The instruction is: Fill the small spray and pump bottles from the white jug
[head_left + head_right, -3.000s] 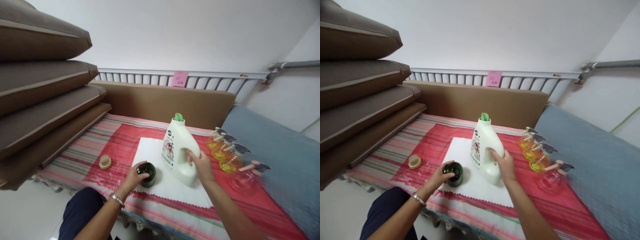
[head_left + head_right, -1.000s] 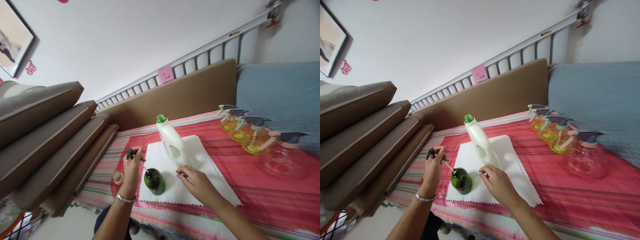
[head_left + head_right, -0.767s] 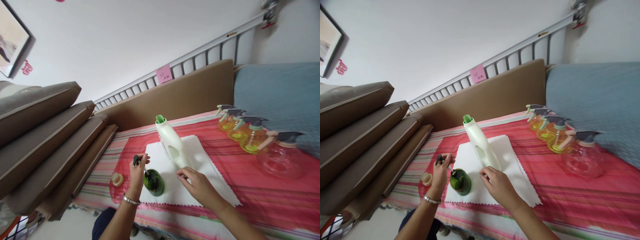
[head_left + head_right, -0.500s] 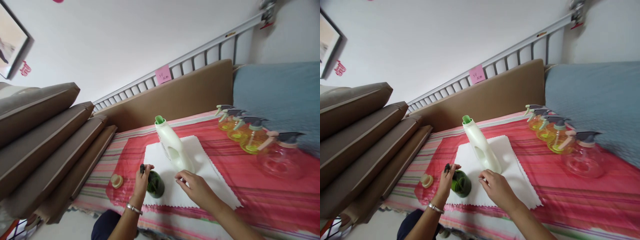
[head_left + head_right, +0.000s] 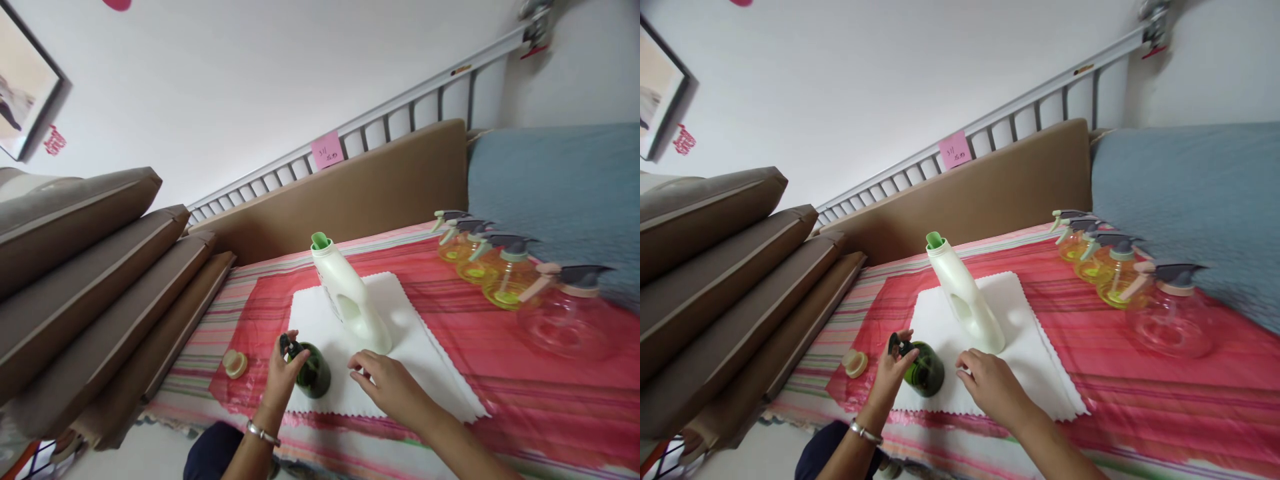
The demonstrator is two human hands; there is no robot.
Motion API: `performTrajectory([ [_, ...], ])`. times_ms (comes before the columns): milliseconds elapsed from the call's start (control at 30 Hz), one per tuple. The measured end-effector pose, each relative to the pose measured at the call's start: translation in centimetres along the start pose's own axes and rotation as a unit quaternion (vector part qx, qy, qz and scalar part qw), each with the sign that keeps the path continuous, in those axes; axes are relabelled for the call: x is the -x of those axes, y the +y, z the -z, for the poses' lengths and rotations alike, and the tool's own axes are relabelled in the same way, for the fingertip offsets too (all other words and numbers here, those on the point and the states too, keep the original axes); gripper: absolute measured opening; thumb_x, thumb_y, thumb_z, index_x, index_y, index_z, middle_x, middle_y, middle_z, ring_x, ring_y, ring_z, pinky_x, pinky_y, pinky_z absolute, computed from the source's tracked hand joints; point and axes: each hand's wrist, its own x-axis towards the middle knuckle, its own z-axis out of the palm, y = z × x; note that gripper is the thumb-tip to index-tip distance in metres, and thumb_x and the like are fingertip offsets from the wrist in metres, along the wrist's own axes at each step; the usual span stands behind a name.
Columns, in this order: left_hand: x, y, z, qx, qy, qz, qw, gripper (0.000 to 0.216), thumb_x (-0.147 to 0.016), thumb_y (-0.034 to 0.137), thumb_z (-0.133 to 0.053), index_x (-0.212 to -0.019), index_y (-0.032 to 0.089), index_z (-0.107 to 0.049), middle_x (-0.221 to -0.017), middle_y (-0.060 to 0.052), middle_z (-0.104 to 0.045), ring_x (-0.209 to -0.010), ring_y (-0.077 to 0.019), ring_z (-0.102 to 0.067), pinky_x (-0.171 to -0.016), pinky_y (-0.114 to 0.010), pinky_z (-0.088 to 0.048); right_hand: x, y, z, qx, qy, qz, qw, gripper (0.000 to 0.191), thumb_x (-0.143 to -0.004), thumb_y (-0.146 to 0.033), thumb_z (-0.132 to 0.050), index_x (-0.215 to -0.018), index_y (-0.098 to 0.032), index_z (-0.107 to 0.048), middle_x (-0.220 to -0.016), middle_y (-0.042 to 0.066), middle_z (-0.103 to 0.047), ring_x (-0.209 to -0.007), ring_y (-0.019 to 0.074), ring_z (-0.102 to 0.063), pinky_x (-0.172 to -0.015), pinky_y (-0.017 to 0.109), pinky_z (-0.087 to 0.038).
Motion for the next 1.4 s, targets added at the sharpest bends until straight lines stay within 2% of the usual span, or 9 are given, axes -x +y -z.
performTrajectory([
  [133, 0.3, -0.5, 0.0, -0.009, -0.023, 0.028, 0.999, 0.042, -0.070, 0.036, -0.067, -0.106, 0.015, -0.062, -0.099, -0.010, -0.067, -0.097, -0.0255, -0.061, -0.089, -0.040, -0.044, 0.1, 0.1, -0.5, -0.003, -0.009, 0.006, 1.000, 0.015, -0.084, -0.020, -0.045, -0.084, -0.022, -0.059, -0.084, 0.002, -0.065, -0.077, 0.0180, -0.060, -0.068, 0.028, -0.041],
  [333, 0.4, 0.0, 0.1, 0.011, -0.092, 0.043, 0.995, 0.050, -0.068, 0.032, -0.068, -0.115, 0.017, -0.058, -0.103, -0.007, -0.067, -0.101, -0.0249, -0.060, -0.092, -0.039, -0.044, 0.3, 0.3, -0.8, -0.018, -0.011, 0.005, 1.000, 0.016, -0.083, -0.020, -0.044, -0.084, -0.022, -0.060, -0.084, 0.003, -0.065, -0.076, 0.0188, -0.060, -0.068, 0.030, -0.042],
  [500, 0.9, -0.4, -0.4, -0.010, -0.057, 0.044, 0.997, 0.063, -0.057, 0.027, -0.074, -0.117, 0.017, -0.055, -0.110, -0.010, -0.064, -0.103, -0.0269, -0.059, -0.093, -0.039, -0.045, 0.1, 0.1, -1.1, -0.051, -0.006, 0.002, 0.999, 0.016, -0.081, -0.020, -0.047, -0.086, -0.022, -0.062, -0.086, 0.003, -0.065, -0.077, 0.0186, -0.061, -0.072, 0.031, -0.044],
  [633, 1.1, -1.5, -0.8, -0.034, -0.041, 0.032, 0.998, 0.061, -0.056, 0.027, -0.074, -0.114, 0.016, -0.055, -0.111, -0.011, -0.063, -0.106, -0.0279, -0.058, -0.095, -0.040, -0.044, -1.5, -1.3, -1.9, -0.090, 0.013, -0.001, 0.996, 0.026, -0.081, -0.023, -0.049, -0.105, -0.018, -0.059, -0.102, 0.008, -0.064, -0.093, 0.0193, -0.060, -0.084, 0.031, -0.045],
  [800, 1.2, -2.0, -0.8, -0.007, -0.054, 0.015, 0.998, 0.060, -0.060, 0.029, -0.073, -0.115, 0.015, -0.053, -0.110, -0.010, -0.063, -0.103, -0.0263, -0.060, -0.092, -0.038, -0.047, -5.4, -4.1, -4.0, -0.110, 0.016, 0.015, 0.994, 0.048, -0.076, -0.021, -0.053, -0.124, -0.014, -0.048, -0.127, 0.010, -0.054, -0.118, 0.0184, -0.047, -0.102, 0.029, -0.034],
  [933, 1.2, -2.0, -0.8, 0.017, -0.084, 0.000, 0.996, 0.054, -0.062, 0.028, -0.071, -0.111, 0.015, -0.053, -0.101, -0.007, -0.065, -0.094, -0.0241, -0.063, -0.083, -0.036, -0.050, -7.3, -5.0, -5.8, -0.100, 0.007, 0.011, 0.995, 0.039, -0.069, -0.014, -0.054, -0.109, -0.015, -0.058, -0.111, 0.009, -0.062, -0.105, 0.0193, -0.056, -0.094, 0.028, -0.040],
  [1033, 1.1, -2.2, -0.9, 0.020, -0.094, -0.022, 0.995, 0.055, -0.060, 0.025, -0.073, -0.110, 0.014, -0.053, -0.100, -0.007, -0.064, -0.095, -0.0246, -0.061, -0.085, -0.036, -0.049, -7.5, -4.7, -6.4, -0.076, 0.023, -0.013, 0.997, 0.029, -0.069, -0.016, -0.056, -0.097, -0.017, -0.061, -0.099, 0.008, -0.064, -0.097, 0.0216, -0.058, -0.088, 0.031, -0.042],
  [1233, 0.9, -2.6, -1.2, 0.031, -0.082, -0.040, 0.995, 0.058, -0.060, 0.024, -0.072, -0.114, 0.016, -0.052, -0.106, -0.009, -0.061, -0.101, -0.0264, -0.058, -0.090, -0.038, -0.046, -7.1, -4.9, -6.3, -0.049, 0.031, -0.023, 0.998, 0.041, -0.068, -0.016, -0.058, -0.109, -0.020, -0.056, -0.115, 0.007, -0.061, -0.108, 0.0200, -0.053, -0.094, 0.030, -0.038],
  [1400, 0.9, -2.9, -1.1, 0.013, -0.063, -0.058, 0.996, 0.055, -0.059, 0.023, -0.072, -0.110, 0.015, -0.054, -0.105, -0.009, -0.060, -0.102, -0.0260, -0.056, -0.094, -0.041, -0.042, -7.2, -5.5, -6.4, -0.017, 0.049, -0.049, 0.997, 0.027, -0.069, -0.022, -0.060, -0.096, -0.017, -0.060, -0.097, 0.008, -0.065, -0.098, 0.0240, -0.057, -0.089, 0.035, -0.041],
])
